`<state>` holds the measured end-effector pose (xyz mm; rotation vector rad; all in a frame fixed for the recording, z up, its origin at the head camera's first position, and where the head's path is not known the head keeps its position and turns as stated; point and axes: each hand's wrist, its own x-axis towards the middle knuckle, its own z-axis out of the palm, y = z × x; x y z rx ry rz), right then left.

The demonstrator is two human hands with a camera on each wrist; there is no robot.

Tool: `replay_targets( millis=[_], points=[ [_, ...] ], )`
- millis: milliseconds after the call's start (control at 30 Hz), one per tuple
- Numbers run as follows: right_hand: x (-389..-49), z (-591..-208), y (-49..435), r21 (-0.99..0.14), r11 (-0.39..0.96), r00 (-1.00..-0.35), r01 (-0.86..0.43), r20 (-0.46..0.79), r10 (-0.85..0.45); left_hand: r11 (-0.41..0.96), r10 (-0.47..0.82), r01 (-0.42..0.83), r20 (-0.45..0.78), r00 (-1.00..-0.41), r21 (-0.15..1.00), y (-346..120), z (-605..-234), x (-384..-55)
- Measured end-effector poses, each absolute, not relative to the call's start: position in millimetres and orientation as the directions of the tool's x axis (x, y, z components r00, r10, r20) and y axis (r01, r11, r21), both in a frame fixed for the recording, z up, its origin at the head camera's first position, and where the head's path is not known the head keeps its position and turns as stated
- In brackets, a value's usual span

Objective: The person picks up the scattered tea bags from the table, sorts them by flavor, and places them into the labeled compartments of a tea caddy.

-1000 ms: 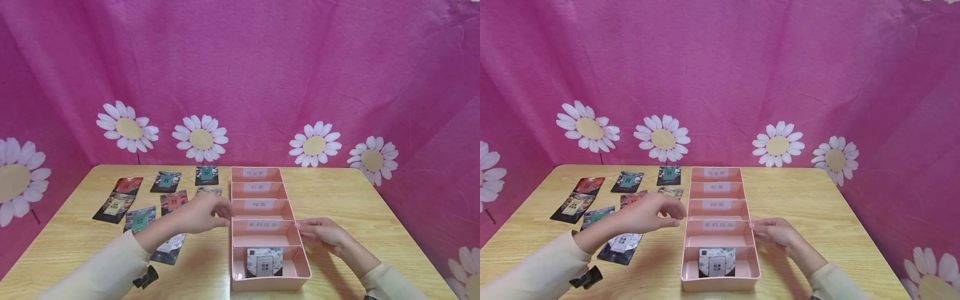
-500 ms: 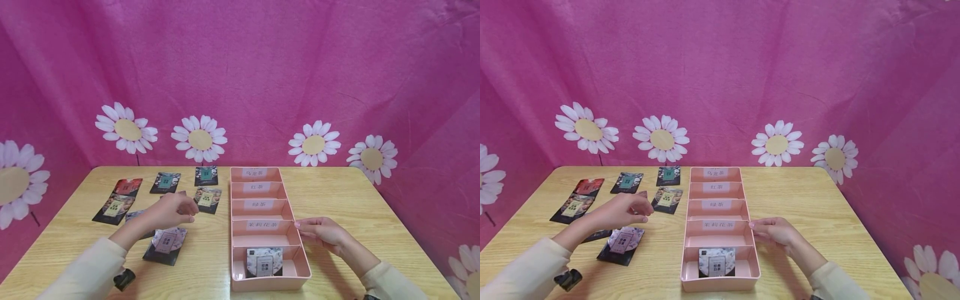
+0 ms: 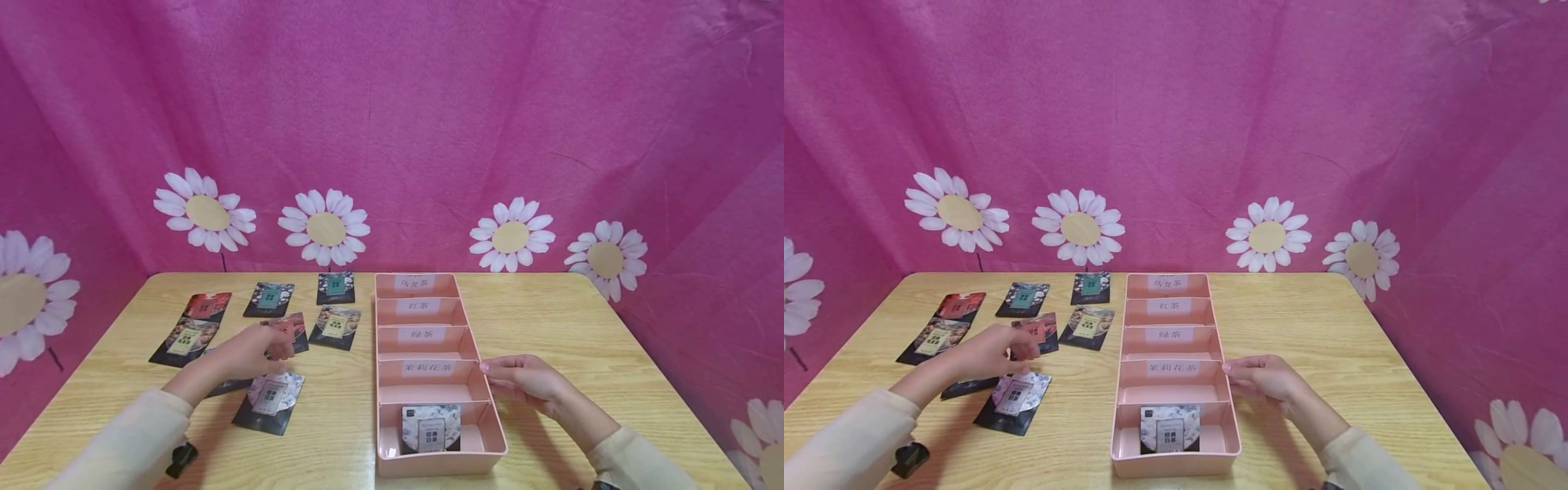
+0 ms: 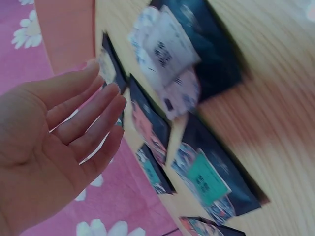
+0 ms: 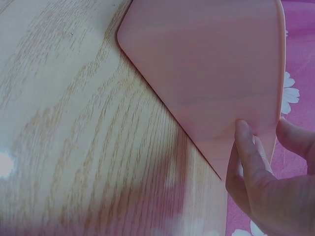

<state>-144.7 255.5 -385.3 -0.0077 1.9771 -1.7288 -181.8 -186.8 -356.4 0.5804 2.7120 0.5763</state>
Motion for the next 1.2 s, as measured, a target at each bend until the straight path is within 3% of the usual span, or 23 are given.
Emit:
replay_targets(
  millis=[500, 1200],
  points=[
    [-146, -384, 253, -0.926, 0.187, -0.872, 0.329, -0.374, -0.317, 0.899, 0.368, 0.253, -0.304, -0.879, 0.357, -206, -373, -186],
    [-144, -384, 254, -0.933, 0.154, -0.871, 0.326, -0.36, -0.334, 0.89, 0.383, 0.258, -0.309, -0.871, 0.376, -205, -382, -183]
  ],
)
